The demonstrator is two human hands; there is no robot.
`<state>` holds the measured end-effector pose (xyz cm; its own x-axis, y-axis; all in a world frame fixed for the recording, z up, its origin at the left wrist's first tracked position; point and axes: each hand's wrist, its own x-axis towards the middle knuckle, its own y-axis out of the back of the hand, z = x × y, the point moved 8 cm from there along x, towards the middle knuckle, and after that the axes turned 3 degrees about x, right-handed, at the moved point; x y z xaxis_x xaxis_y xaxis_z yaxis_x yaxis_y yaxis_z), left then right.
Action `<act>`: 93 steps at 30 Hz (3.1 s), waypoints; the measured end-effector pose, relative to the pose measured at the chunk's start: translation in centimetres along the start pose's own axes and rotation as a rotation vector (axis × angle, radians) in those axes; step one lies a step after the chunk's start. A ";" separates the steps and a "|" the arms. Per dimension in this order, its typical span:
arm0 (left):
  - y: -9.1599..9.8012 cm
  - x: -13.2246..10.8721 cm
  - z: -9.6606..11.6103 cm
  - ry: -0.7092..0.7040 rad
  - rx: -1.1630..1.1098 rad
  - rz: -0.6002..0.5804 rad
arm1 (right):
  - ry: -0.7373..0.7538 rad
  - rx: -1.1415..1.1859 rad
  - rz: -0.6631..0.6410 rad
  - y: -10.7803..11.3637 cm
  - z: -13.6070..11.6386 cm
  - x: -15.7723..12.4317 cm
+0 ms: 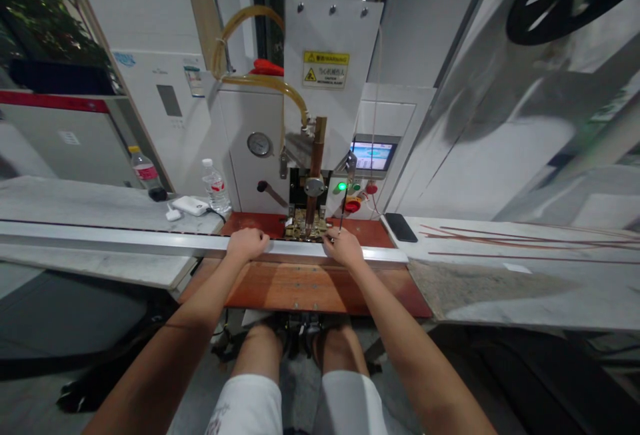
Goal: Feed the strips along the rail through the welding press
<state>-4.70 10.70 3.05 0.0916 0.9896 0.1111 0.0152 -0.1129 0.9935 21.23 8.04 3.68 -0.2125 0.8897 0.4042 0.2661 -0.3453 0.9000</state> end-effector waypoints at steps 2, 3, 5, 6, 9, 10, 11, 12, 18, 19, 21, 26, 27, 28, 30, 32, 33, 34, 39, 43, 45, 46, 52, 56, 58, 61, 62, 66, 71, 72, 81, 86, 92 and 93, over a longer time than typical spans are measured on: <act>-0.1 0.0 -0.1 0.006 -0.003 0.003 | 0.003 -0.005 0.001 0.1 -0.1 0.0; -0.1 0.0 -0.1 0.010 -0.005 0.004 | 0.005 -0.007 0.001 0.1 -0.1 0.0; -0.1 0.1 -0.1 0.013 -0.007 0.003 | 0.007 -0.007 0.002 0.2 -0.1 0.0; -0.2 0.1 -0.1 0.011 -0.009 0.002 | 0.009 -0.004 0.005 0.2 -0.1 0.1; -0.1 0.1 0.0 0.000 -0.008 0.005 | 0.024 0.007 0.024 0.3 -0.1 0.1; 0.0 0.0 0.0 -0.005 -0.005 0.010 | 0.025 0.010 0.031 0.3 -0.1 0.1; 0.0 0.0 0.0 -0.010 -0.002 0.016 | 0.022 0.011 0.037 0.3 -0.1 0.2; 0.1 0.0 0.1 -0.014 0.002 0.023 | 0.017 0.010 0.041 0.3 0.0 0.2; 0.3 -0.4 0.1 -0.009 0.012 0.038 | -0.002 0.000 0.030 0.4 0.0 0.0; 0.3 -0.4 0.1 -0.006 0.013 0.039 | -0.008 -0.002 0.023 0.4 -0.1 0.0; 0.3 -0.6 0.2 -0.006 0.013 0.040 | -0.018 -0.004 0.006 0.5 -0.1 -0.2; 0.4 -0.8 0.2 -0.023 0.005 0.042 | -0.021 -0.010 -0.004 0.8 -0.5 -0.6; 0.4 -0.9 0.2 -0.019 0.001 0.038 | -0.022 -0.012 -0.003 0.9 -0.5 -0.6; 0.4 -0.9 0.2 -0.015 -0.004 0.035 | -0.023 -0.015 -0.002 0.9 -0.6 -0.7; 0.5 -1.0 0.2 -0.009 -0.009 0.037 | -0.024 -0.021 -0.003 1.0 -0.7 -0.7; 0.6 -1.2 0.2 -0.010 -0.008 0.048 | -0.024 -0.028 -0.004 1.2 -0.8 -0.8; 0.6 -1.2 0.2 -0.011 -0.007 0.054 | -0.025 -0.031 -0.003 1.3 -0.8 -0.8; 0.6 -1.3 0.2 -0.009 -0.007 0.059 | -0.027 -0.034 -0.001 1.4 -0.9 -0.9; 0.6 -1.7 0.1 0.011 0.003 0.078 | -0.023 -0.038 0.043 1.7 -1.2 -1.2; 0.7 -2.0 0.2 0.005 -0.001 0.097 | -0.018 -0.037 0.084 1.8 -1.2 -1.4; 0.8 -2.1 0.2 0.009 -0.009 0.094 | -0.015 -0.034 0.092 1.8 -1.2 -1.5; 0.8 -2.2 0.2 0.012 -0.011 0.091 | -0.011 -0.031 0.095 1.7 -1.2 -1.6; 1.0 -2.4 0.4 -0.011 -0.005 0.130 | 0.004 -0.006 0.128 1.5 -1.1 -1.7; 0.9 -2.3 0.3 -0.015 -0.011 0.141 | 0.041 0.006 0.163 1.6 -1.2 -1.8; 0.9 -2.3 0.3 -0.016 -0.009 0.143 | 0.051 0.011 0.170 1.6 -1.3 -1.8; 0.9 -2.3 0.3 -0.012 -0.013 0.138 | 0.046 0.010 0.166 1.6 -1.2 -1.9; 0.9 -2.3 0.3 -0.011 -0.019 0.135 | 0.045 0.010 0.166 1.6 -1.2 -1.9; 0.9 -2.4 0.5 -0.020 -0.043 0.135 | 0.047 0.010 0.165 1.5 -1.0 -2.0; 0.9 -2.4 0.8 0.003 -0.037 0.119 | 0.035 0.005 0.158 1.4 -0.5 -2.0; 0.9 -2.4 0.8 0.008 -0.031 0.116 | 0.036 0.006 0.161 1.5 -0.5 -2.0; 1.0 -2.4 1.3 0.001 -0.003 0.133 | 0.036 -0.004 0.183 1.7 -0.1 -2.2; 1.0 -2.4 1.4 -0.006 -0.015 0.132 | 0.027 -0.010 0.177 1.7 0.0 -2.2; 1.0 -2.4 1.5 0.006 -0.020 0.124 | 0.027 -0.007 0.185 1.8 0.2 -2.3; 1.0 -2.4 1.6 0.008 -0.020 0.125 | 0.031 -0.005 0.190 1.8 0.3 -2.3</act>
<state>-3.35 8.05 3.78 0.0835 0.9686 0.2341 -0.0154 -0.2336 0.9722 22.45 5.48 4.33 -0.1878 0.7989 0.5714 0.2994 -0.5075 0.8080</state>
